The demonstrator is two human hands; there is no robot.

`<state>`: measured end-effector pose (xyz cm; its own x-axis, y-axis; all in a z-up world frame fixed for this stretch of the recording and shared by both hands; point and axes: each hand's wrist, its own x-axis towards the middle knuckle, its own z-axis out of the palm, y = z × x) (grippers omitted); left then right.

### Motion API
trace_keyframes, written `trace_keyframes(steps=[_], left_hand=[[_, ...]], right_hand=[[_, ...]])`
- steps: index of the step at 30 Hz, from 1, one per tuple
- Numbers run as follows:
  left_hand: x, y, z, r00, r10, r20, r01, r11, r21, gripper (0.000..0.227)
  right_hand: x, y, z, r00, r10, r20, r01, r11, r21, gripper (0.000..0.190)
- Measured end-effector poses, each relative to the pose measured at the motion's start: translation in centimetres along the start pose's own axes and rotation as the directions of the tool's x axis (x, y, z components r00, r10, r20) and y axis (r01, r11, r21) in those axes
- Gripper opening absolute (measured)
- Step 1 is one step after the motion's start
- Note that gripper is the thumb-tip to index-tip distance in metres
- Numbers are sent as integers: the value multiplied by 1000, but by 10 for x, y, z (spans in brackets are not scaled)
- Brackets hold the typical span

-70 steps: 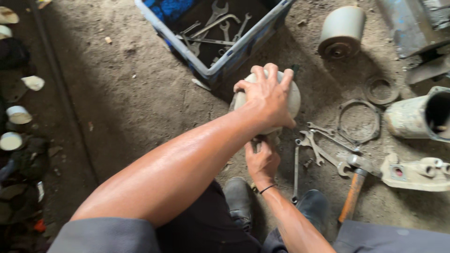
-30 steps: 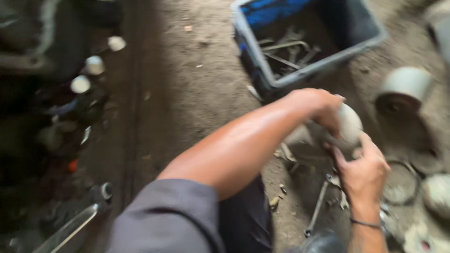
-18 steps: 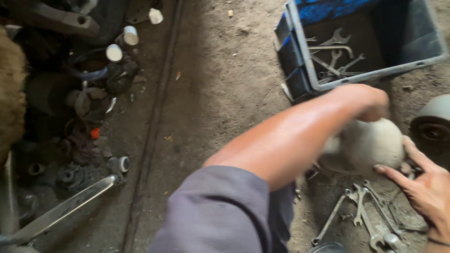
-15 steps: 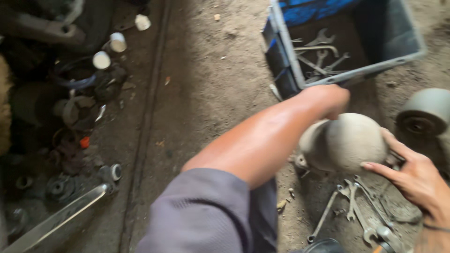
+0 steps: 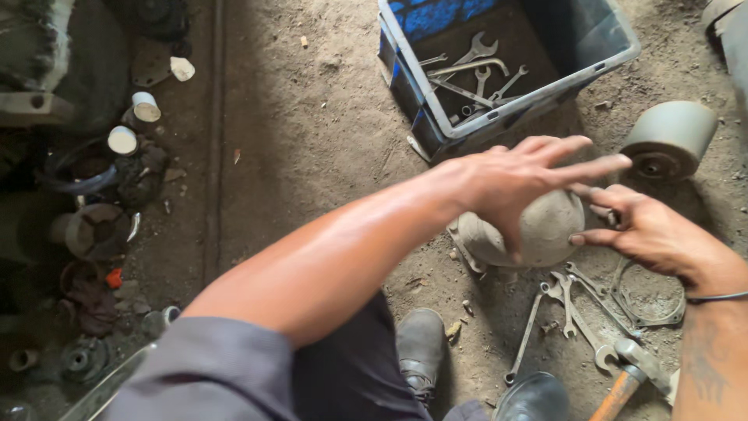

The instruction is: The person removes various metal components and casings from a large mechanical part using several wrenches and a screwdriver while seated on the floor.

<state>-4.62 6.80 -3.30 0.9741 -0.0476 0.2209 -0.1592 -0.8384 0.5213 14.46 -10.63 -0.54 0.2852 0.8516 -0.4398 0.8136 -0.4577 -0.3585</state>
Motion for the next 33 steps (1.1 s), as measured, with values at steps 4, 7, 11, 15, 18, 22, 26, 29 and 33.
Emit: trace_keyframes(steps=[4,7,11,15,18,22,26,29,33], left_hand=[[23,30,3,957,-146,250,73,957,280,162],[23,39,-2,828,-270,491,86,928,364,143],[15,44,-7,878,-309,367,181,922,344,134],[17,49,-15,813,-528,247,492,849,195,124],[32,54,-17,657,-724,210,725,683,88,121],[48,60,-19,476,-850,225,869,495,33,124],[53,59,-17,468,-853,231,871,489,42,125],[51,54,-13,472,-848,243,868,495,41,126],[51,52,-11,498,-837,228,856,517,29,127]], right_hand=[[-4,26,13,975,-50,-216,68,995,79,65],[-13,67,47,949,51,-312,31,967,253,47],[-10,106,105,961,245,-131,-183,914,362,37],[-13,82,148,939,175,297,-207,975,78,42],[-15,35,169,975,59,213,-93,984,154,41],[-27,-31,185,836,-109,-538,195,975,104,38],[-36,-62,193,697,212,-685,-33,964,265,47],[-36,-63,205,651,111,-751,-2,990,144,33],[-31,-57,214,653,-18,-757,50,999,20,19]])
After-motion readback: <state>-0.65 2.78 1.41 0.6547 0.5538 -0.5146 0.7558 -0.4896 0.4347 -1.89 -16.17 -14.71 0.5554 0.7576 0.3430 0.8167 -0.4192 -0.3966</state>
